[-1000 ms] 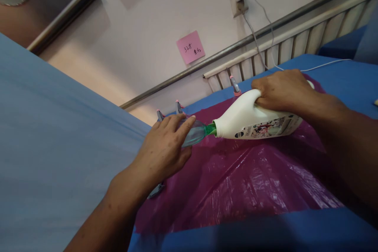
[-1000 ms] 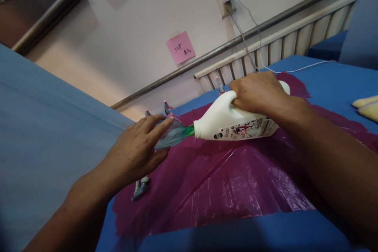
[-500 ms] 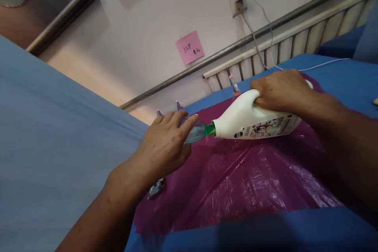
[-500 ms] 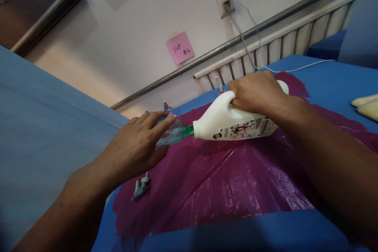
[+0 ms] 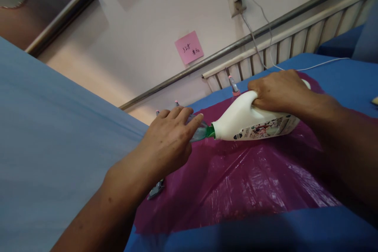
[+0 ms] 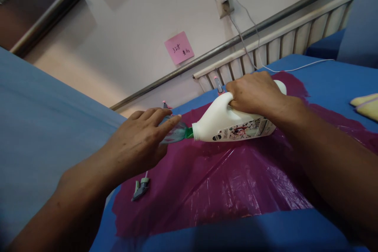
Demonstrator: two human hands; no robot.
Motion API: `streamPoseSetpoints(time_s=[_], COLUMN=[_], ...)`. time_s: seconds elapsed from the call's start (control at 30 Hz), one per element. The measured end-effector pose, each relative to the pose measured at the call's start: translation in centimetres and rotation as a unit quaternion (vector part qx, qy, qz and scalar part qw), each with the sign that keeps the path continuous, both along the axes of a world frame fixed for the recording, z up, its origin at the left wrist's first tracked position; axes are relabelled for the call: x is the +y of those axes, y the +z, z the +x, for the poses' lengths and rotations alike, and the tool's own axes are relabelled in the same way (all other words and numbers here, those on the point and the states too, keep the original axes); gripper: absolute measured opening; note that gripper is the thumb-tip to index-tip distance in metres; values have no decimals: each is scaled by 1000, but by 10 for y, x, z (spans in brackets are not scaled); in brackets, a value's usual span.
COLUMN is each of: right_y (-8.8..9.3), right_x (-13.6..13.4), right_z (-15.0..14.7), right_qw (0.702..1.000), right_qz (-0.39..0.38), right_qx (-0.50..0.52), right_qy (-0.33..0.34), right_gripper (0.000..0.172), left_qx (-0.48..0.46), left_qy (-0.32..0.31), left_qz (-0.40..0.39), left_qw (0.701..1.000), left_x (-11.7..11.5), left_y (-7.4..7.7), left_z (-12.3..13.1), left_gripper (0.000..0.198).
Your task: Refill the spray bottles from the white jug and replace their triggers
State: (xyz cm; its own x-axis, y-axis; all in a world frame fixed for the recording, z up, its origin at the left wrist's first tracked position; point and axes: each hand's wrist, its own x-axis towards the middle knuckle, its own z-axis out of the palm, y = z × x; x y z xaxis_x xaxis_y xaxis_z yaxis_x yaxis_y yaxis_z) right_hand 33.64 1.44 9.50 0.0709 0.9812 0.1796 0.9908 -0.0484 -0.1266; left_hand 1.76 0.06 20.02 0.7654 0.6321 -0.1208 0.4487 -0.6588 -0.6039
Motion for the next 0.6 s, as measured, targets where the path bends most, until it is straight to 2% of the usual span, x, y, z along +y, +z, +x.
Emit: streamPoseSetpoints(time_s=[0.47, 0.6], right_y=[1, 2], right_x=[1, 0], right_z=[1, 1], right_qw=[1000, 1000], right_qz=[-4, -4], right_qx=[12, 1], right_qy=[-2, -4], right_gripper=[35, 34], left_qx=[19, -6], left_qy=[-4, -4], left_qz=[13, 4], left_qw=[1000, 1000], left_x=[-3, -3], left_y=[3, 3], left_z=[7, 4], left_gripper=[73, 75])
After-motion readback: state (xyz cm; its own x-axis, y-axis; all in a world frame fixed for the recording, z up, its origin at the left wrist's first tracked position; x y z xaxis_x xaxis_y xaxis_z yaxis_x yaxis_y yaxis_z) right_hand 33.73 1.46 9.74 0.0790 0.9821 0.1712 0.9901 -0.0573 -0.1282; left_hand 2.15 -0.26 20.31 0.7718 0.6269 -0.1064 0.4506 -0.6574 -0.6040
